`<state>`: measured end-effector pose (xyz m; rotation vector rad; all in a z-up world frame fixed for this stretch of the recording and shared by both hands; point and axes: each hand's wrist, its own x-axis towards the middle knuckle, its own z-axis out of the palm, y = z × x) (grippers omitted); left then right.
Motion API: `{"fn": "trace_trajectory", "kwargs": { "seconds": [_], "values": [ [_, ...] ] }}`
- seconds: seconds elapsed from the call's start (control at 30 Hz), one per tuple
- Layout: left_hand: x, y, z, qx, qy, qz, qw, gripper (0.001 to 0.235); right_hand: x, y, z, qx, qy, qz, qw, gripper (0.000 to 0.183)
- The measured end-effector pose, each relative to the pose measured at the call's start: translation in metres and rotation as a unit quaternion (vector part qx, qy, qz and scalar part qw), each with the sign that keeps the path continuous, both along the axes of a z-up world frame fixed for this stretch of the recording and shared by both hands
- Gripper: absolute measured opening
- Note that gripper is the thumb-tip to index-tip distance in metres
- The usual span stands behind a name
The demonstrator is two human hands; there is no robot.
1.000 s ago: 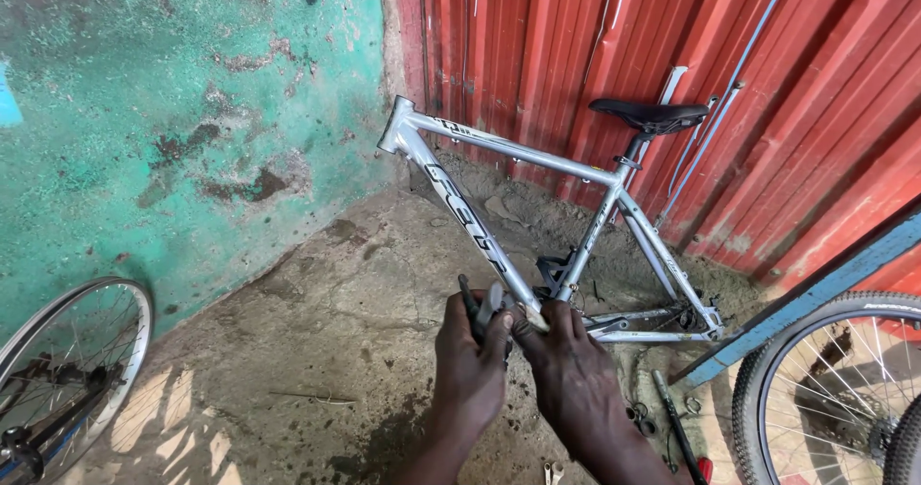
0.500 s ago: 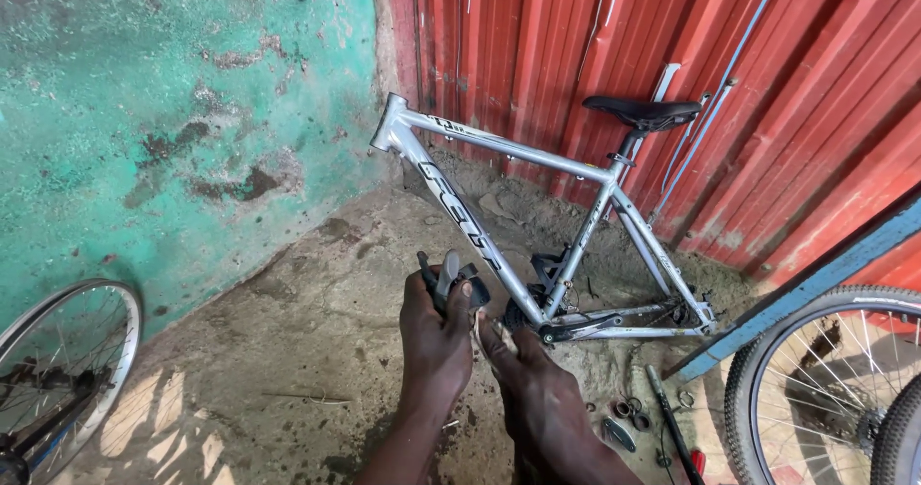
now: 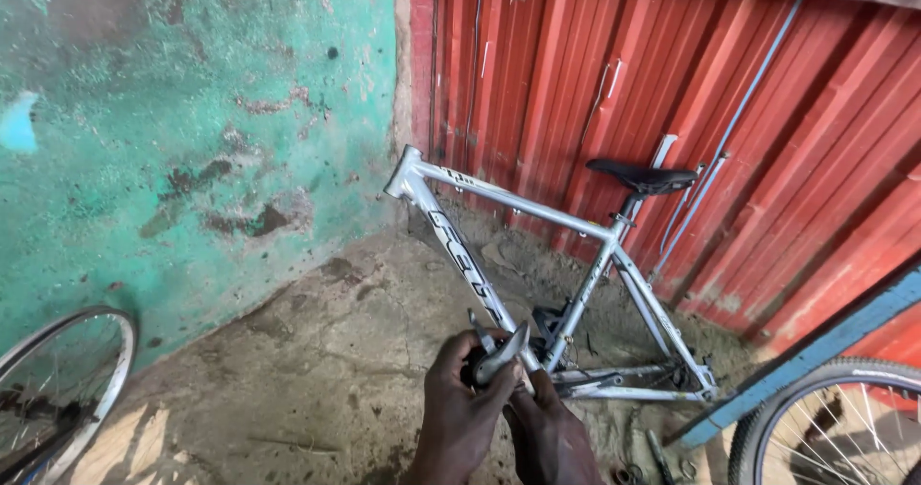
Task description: The person cleans a bicycle derailleur with a rag and then uses a screwdriver to adjust the mechanism. They also handle a bicycle cable, threading it through the derailleur and manipulating it with their hands.
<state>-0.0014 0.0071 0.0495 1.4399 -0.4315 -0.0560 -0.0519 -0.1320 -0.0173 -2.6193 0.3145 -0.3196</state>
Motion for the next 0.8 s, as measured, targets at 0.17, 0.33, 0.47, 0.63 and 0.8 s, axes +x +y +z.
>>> {"fn": "trace_trajectory", "kwargs": {
  "seconds": [0.17, 0.33, 0.47, 0.63, 0.8],
  "values": [
    [-0.001, -0.006, -0.012, -0.041, 0.018, -0.054, 0.998, 0.033, -0.003, 0.008, 0.021, 0.764, -0.051, -0.016, 0.643, 0.054],
    [0.010, -0.017, -0.024, -0.184, 0.125, -0.076, 0.972, 0.023, -0.021, -0.015, 0.039, 0.437, 0.044, 0.174, 0.881, 0.053],
    [0.027, -0.004, -0.015, -0.289, 0.174, -0.054, 0.940, 0.033, -0.032, 0.002, 0.067, 0.289, -0.076, 0.263, 0.917, 0.052],
    [0.016, -0.004, -0.007, -0.178, 0.176, -0.033, 0.968, 0.050, -0.032, 0.049, 0.117, 0.648, 0.035, -0.082, 0.757, 0.062],
    [0.013, -0.014, -0.021, -0.126, 0.126, -0.011, 0.984, 0.038, -0.028, 0.021, 0.074, -0.027, -0.045, 0.126, 0.991, 0.080]
  ]
}}
